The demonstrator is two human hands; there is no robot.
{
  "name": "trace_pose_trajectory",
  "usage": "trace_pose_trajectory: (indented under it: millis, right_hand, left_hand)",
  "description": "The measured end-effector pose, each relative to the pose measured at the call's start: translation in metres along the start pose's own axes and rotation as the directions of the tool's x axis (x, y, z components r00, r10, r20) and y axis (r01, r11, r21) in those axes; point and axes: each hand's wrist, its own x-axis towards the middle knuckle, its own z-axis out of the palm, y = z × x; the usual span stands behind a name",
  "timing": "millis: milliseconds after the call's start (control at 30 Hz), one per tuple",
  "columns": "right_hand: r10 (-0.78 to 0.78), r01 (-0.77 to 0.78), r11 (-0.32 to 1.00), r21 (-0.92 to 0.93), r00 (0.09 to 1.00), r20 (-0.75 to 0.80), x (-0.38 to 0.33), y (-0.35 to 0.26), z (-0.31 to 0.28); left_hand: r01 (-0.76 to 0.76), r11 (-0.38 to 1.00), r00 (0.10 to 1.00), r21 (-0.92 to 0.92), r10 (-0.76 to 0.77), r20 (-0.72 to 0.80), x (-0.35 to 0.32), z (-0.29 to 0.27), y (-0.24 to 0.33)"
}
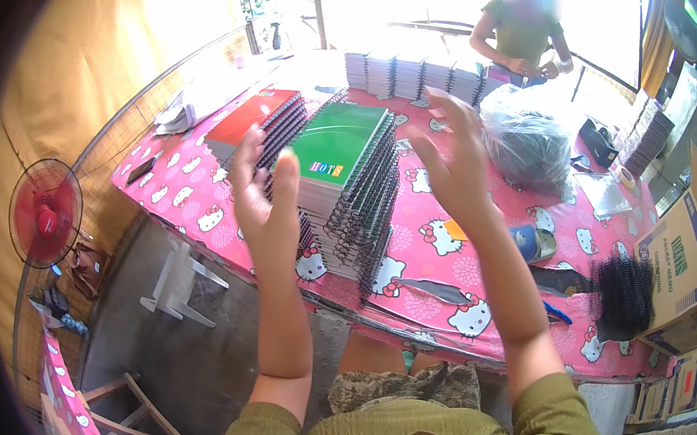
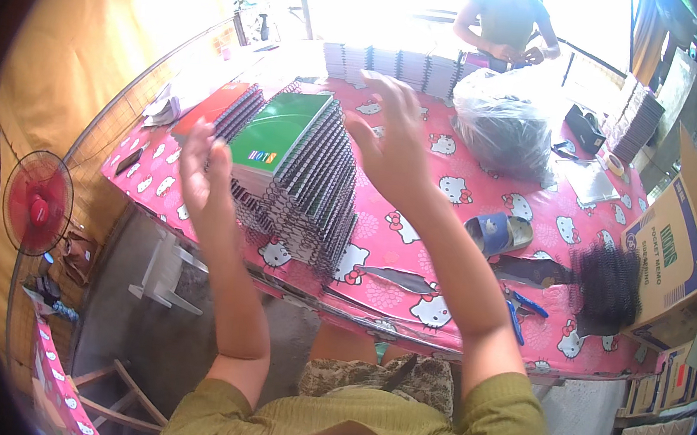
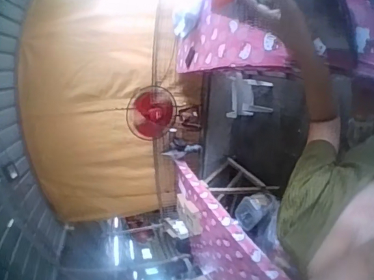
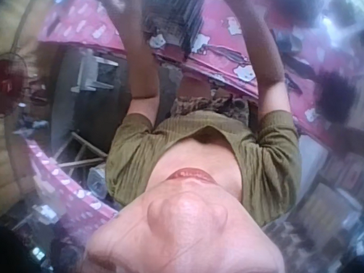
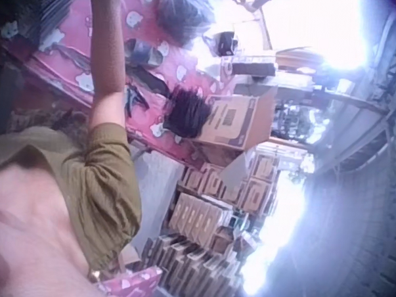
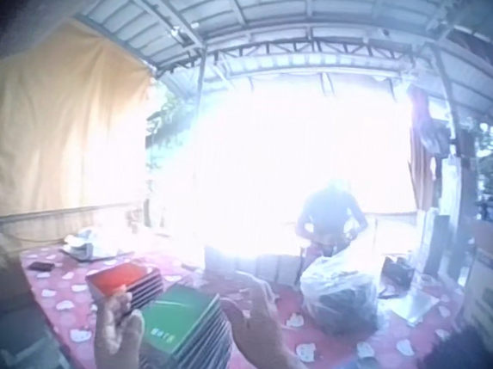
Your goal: The person assembles notebooks by sliding spiral bindings through the pre-punched holes of notebook covers and pages, then using a pair of shears to trim the excess binding wire.
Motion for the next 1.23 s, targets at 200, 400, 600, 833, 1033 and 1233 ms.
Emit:
trace_pose_trajectory:
  millis: [200,400,600,833,1033,1233]
  right_hand:
    - [0.647,-0.457,0.731,-0.507,0.699,0.303,-0.137,-0.01,-0.168]
    - [0.849,-0.455,0.306,-0.836,0.528,0.023,-0.266,0.0,-0.24]
    - [0.772,-0.458,0.409,-0.789,0.635,0.031,-0.263,0.014,-0.247]
    - [0.417,-0.167,0.753,-0.636,0.87,0.265,-0.108,0.116,-0.213]
    - [0.525,-0.133,0.574,-0.808,0.817,0.239,0.025,0.3,-0.173]
    - [0.84,-0.127,0.275,-0.953,0.514,0.174,0.077,0.361,-0.124]
  left_hand:
    - [0.068,0.218,0.669,-0.973,0.714,0.207,-0.055,-0.061,0.057]
    - [0.825,-0.034,0.26,-0.564,0.909,0.326,-0.097,-0.031,0.071]
    - [0.857,0.084,0.087,-0.508,0.949,0.304,-0.092,-0.022,0.05]
    - [0.855,0.128,0.105,-0.503,0.906,0.409,-0.096,-0.016,0.049]
    - [0.842,0.013,0.272,-0.539,0.853,0.445,-0.106,-0.003,0.029]
    - [0.862,0.119,0.24,-0.492,0.76,0.604,-0.106,-0.01,0.024]
